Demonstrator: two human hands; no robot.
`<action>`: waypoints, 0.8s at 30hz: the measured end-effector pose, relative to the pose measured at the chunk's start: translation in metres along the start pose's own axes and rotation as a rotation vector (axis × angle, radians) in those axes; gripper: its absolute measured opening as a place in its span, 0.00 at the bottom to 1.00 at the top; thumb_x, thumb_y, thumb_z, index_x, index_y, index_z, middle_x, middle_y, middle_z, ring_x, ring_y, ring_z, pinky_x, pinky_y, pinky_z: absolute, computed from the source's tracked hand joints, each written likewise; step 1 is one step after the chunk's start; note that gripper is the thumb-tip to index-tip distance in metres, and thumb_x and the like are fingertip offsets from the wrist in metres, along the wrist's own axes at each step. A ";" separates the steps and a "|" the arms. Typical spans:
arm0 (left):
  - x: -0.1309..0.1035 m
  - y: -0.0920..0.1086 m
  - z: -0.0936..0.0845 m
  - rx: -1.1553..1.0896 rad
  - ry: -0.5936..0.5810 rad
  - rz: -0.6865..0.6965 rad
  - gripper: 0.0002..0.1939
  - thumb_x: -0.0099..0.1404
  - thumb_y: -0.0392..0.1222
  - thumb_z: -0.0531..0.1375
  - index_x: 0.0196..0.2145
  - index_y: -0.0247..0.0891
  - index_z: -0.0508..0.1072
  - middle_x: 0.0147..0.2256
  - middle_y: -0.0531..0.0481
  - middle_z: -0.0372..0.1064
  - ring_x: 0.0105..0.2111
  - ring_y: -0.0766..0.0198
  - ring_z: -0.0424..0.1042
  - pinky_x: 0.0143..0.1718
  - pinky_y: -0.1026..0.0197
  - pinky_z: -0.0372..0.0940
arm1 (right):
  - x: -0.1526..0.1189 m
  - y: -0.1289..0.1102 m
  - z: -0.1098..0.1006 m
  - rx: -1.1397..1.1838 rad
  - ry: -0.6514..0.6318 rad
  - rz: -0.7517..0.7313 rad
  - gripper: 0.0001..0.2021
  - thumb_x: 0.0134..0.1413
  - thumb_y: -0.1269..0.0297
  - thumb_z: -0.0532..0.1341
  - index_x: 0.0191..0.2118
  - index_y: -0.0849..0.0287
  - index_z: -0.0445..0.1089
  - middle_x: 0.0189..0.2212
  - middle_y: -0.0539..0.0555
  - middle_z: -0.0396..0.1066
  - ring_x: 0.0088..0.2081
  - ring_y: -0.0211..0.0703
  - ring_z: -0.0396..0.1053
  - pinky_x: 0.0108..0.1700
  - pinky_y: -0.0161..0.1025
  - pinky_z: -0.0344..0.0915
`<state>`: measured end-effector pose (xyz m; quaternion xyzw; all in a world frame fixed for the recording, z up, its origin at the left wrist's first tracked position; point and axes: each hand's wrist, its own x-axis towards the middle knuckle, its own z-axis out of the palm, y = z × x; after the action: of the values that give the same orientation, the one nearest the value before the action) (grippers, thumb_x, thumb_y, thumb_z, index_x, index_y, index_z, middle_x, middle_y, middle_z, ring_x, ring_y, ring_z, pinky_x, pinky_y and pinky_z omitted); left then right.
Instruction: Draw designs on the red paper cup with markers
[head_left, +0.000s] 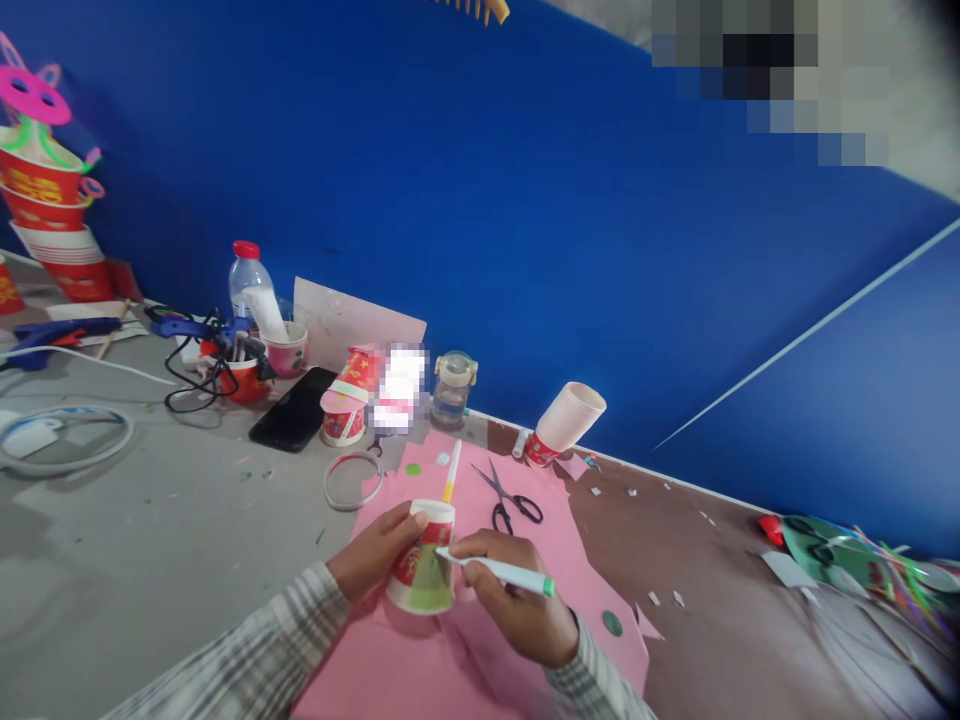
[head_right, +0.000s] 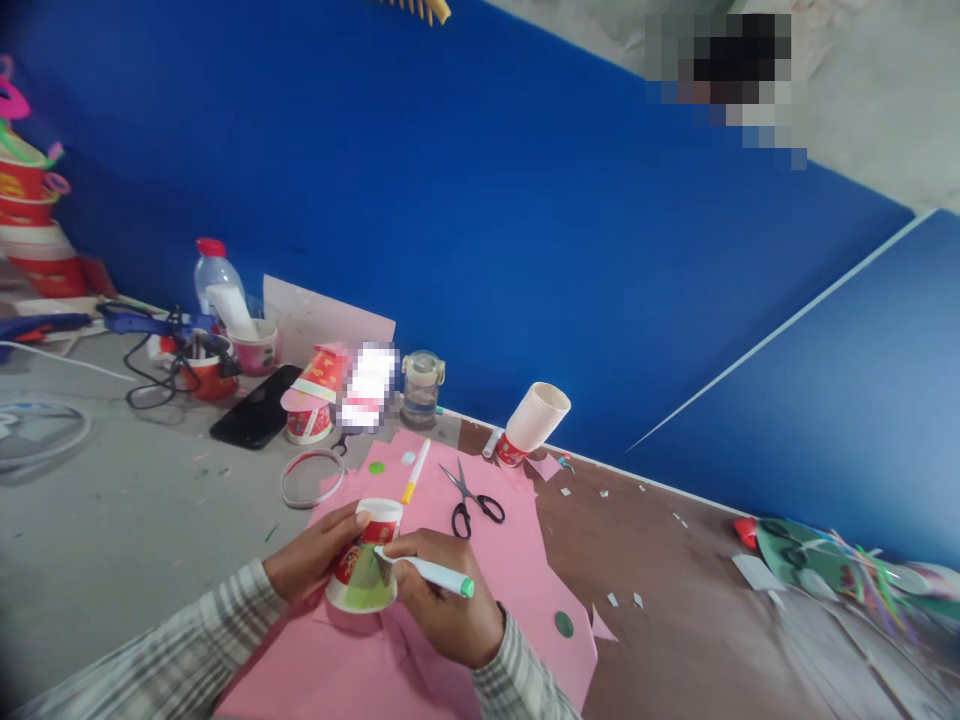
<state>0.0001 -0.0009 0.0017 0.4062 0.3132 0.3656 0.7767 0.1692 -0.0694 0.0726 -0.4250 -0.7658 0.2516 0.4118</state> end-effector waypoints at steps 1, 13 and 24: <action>-0.001 0.001 0.001 -0.003 -0.003 -0.002 0.26 0.40 0.60 0.66 0.31 0.38 0.72 0.27 0.50 0.72 0.30 0.57 0.69 0.30 0.59 0.65 | 0.000 0.000 -0.001 -0.009 0.019 0.011 0.10 0.51 0.75 0.59 0.36 0.55 0.74 0.25 0.52 0.77 0.24 0.44 0.73 0.29 0.33 0.70; -0.001 0.000 0.001 0.006 -0.021 0.000 0.25 0.42 0.60 0.64 0.31 0.38 0.72 0.27 0.51 0.72 0.30 0.58 0.69 0.31 0.58 0.65 | 0.000 0.002 0.005 0.042 0.039 0.013 0.10 0.52 0.74 0.58 0.37 0.56 0.74 0.26 0.52 0.77 0.24 0.43 0.74 0.30 0.32 0.70; -0.004 0.005 0.005 -0.006 -0.009 -0.024 0.26 0.40 0.62 0.64 0.28 0.37 0.71 0.23 0.52 0.70 0.24 0.61 0.69 0.25 0.61 0.65 | 0.000 0.003 0.002 0.052 0.083 0.074 0.09 0.51 0.73 0.59 0.35 0.56 0.75 0.22 0.51 0.76 0.21 0.42 0.72 0.26 0.32 0.69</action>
<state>0.0004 -0.0040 0.0089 0.4016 0.3132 0.3554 0.7838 0.1692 -0.0681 0.0695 -0.4524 -0.7251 0.2687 0.4443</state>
